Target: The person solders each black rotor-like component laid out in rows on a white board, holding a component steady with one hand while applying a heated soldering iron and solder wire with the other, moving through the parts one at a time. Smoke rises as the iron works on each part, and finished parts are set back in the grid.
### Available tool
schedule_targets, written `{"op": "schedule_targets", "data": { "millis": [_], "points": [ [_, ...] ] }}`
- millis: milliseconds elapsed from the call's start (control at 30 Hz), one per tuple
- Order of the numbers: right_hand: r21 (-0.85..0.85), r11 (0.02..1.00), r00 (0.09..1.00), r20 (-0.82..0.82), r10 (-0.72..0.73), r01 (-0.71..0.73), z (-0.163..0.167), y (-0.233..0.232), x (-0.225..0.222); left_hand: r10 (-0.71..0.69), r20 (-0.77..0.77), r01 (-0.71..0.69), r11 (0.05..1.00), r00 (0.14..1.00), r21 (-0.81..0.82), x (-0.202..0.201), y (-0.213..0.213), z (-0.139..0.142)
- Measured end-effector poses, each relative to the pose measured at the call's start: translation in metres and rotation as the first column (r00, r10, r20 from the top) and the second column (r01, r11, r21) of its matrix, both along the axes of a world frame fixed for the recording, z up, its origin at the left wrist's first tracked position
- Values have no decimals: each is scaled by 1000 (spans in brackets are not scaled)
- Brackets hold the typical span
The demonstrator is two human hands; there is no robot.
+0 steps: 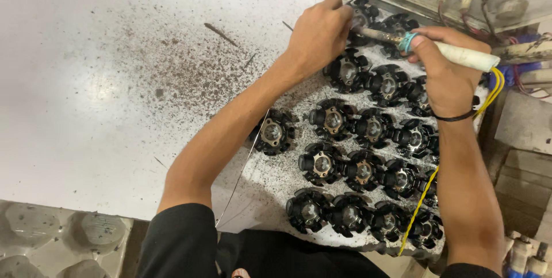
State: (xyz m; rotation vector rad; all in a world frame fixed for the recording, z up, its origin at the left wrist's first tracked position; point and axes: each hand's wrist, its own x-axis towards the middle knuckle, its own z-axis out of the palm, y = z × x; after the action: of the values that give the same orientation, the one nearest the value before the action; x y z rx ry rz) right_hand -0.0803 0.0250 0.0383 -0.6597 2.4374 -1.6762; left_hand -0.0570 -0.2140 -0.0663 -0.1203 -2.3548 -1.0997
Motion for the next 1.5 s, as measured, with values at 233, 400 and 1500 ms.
{"op": "schedule_targets", "data": {
  "millis": [233, 400, 1500],
  "points": [
    [-234, 968, 993, 92, -76, 95, -7, 38, 57, 109, 68, -96, 981, 992, -167, 77, -10, 42],
    [43, 995, 992, -95, -86, 90, -24, 61, 101, 42, 36, -39, 994, 998, -99, 111, 7, 27],
    [100, 994, 997, 51, -53, 48, 13, 14, 105, -127, 144, 149, 975, 981, -161, 99, 21, 2]
  ]
}}
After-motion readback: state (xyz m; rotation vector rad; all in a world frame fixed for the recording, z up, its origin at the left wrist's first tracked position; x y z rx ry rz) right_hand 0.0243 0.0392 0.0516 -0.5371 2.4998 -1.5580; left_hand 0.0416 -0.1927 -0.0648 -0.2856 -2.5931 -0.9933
